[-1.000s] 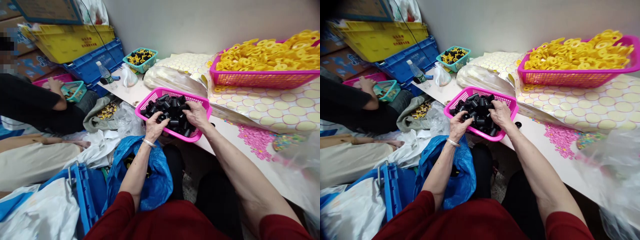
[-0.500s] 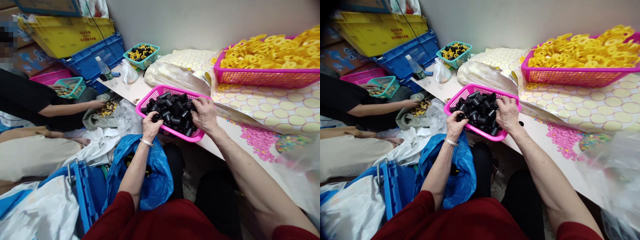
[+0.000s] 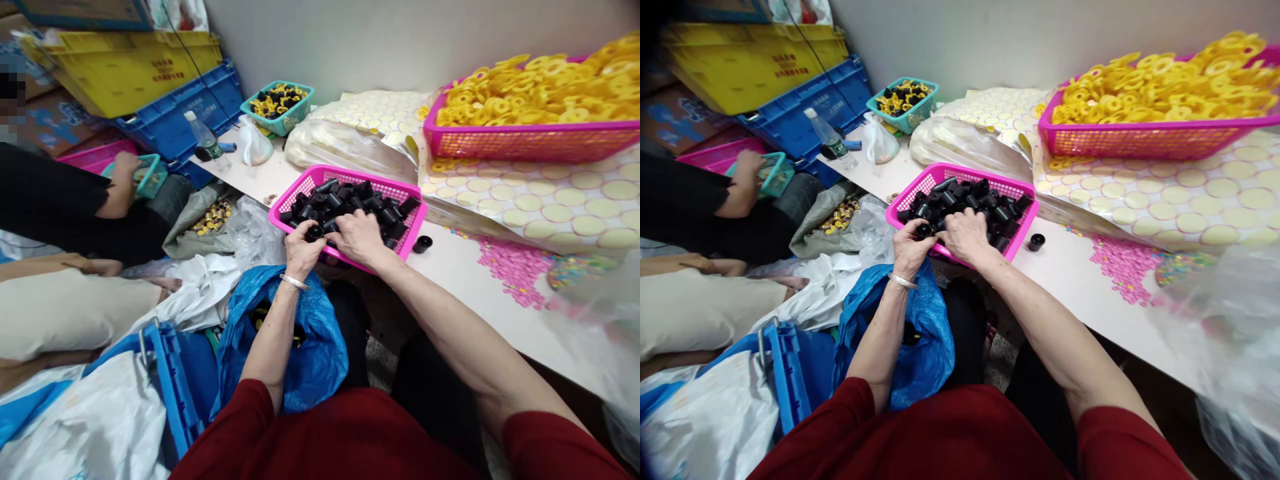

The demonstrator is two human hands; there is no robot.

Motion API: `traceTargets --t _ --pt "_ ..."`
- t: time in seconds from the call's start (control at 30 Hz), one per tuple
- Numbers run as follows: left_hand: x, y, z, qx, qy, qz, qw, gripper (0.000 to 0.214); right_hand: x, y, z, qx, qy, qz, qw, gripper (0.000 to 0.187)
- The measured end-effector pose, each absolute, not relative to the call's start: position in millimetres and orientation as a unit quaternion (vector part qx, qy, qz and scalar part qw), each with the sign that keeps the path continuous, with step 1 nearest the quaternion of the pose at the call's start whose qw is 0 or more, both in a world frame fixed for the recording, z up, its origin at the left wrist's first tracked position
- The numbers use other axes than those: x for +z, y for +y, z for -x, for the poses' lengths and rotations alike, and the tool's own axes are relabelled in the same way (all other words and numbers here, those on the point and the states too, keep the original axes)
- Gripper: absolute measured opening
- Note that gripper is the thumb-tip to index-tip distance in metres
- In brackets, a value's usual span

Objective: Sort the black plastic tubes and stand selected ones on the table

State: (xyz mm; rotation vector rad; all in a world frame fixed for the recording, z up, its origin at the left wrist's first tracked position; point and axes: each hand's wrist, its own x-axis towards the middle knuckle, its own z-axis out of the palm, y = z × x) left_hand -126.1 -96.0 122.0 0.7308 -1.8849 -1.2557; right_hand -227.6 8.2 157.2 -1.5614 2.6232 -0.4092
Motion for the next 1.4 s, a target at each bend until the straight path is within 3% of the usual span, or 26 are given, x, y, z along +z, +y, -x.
traceTargets --t 0.13,0.23,0.33,0.43,0.57,0.8,1.1,1.27,1.4 --pt "127 -84 125 -0.475 -0.741 -0.279 0.383 0.031 157 -2 230 -0.202 0.843 0.495 0.059 0.033" --pt "135 -65 121 -0.525 -0.725 -0.251 0.369 0.026 151 30 242 -0.461 0.786 0.405 0.073 0.039" --pt "140 -34 121 -0.596 -0.725 -0.189 0.288 0.022 145 88 237 -0.719 0.621 0.287 0.121 0.038" --pt "140 5 128 -0.635 -0.740 -0.115 0.189 0.019 139 146 211 -0.818 0.528 0.176 0.147 0.041" --pt "135 50 135 -0.649 -0.755 -0.025 0.085 0.023 130 193 177 -0.845 0.511 0.105 0.118 0.045" --pt "147 81 131 -0.556 -0.831 0.015 0.013 0.018 121 230 164 -0.848 0.513 0.126 0.025 0.044" --pt "152 97 130 -0.463 -0.885 0.050 -0.015 0.020 120 253 158 -0.837 0.530 0.139 -0.015 0.043" --pt "147 103 133 -0.507 -0.859 0.067 -0.019 0.029 113 258 157 -0.844 0.519 0.136 -0.007 0.042" --pt "142 105 135 -0.550 -0.832 0.071 -0.004 0.034 107 264 156 -0.763 0.605 0.224 -0.038 0.035"
